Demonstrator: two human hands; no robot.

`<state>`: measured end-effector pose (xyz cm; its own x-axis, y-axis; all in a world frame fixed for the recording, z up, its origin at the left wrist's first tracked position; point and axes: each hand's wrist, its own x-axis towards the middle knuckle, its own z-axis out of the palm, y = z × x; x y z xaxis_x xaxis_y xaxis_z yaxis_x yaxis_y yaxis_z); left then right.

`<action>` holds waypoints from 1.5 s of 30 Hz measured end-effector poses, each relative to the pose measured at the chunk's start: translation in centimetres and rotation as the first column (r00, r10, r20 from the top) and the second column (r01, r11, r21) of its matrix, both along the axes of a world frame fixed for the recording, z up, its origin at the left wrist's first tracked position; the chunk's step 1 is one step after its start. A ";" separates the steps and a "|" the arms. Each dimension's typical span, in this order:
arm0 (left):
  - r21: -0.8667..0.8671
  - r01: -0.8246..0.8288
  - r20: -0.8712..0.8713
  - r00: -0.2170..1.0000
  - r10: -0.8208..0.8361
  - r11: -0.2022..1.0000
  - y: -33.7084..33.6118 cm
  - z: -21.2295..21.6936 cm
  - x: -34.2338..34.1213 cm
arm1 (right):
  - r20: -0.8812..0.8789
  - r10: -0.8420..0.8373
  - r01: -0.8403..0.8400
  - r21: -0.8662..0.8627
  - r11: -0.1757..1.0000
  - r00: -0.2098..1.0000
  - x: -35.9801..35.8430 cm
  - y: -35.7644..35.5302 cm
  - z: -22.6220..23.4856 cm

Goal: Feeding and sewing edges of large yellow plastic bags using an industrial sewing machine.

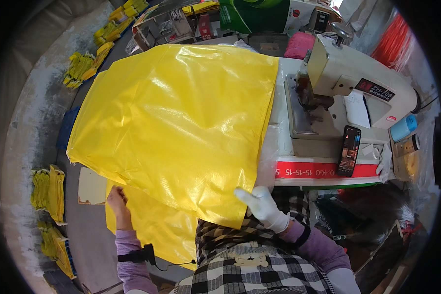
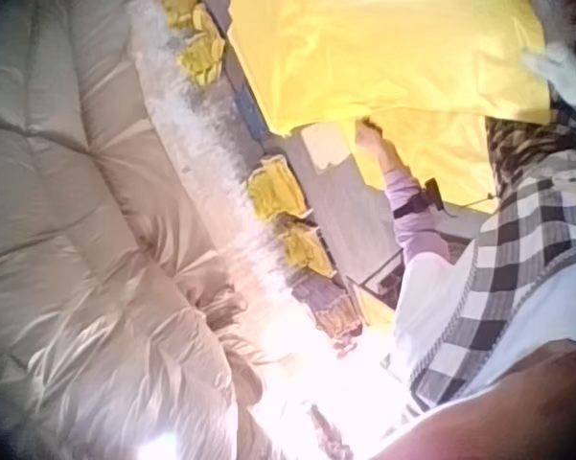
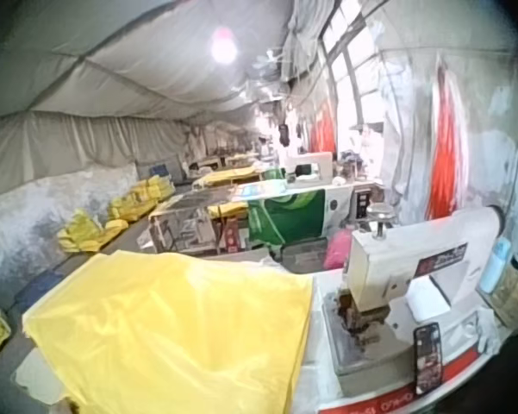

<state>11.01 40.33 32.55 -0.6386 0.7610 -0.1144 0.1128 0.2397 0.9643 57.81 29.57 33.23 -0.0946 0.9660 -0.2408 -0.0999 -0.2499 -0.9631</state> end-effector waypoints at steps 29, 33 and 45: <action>-0.211 0.367 0.831 0.555 -0.032 0.906 -26.4 -2.7 13.5 | 0.459 -0.650 0.126 0.751 0.648 0.605 9.0 9.4 -2.4; -0.305 0.207 0.672 0.739 0.056 0.930 -25.1 -1.0 14.5 | 0.375 -0.901 0.035 0.920 0.391 0.216 10.8 11.3 -0.2; -0.699 -0.458 -0.519 0.853 0.052 0.550 -63.3 -10.8 -3.4 | 0.816 0.346 -0.884 0.397 0.248 0.463 -11.9 1.6 -3.2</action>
<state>7.62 -22.94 21.75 -0.9220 0.2897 -0.2569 0.2265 0.9416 0.2490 45.95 31.18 30.06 -0.8819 0.4245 0.2050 0.2370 0.7751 -0.5858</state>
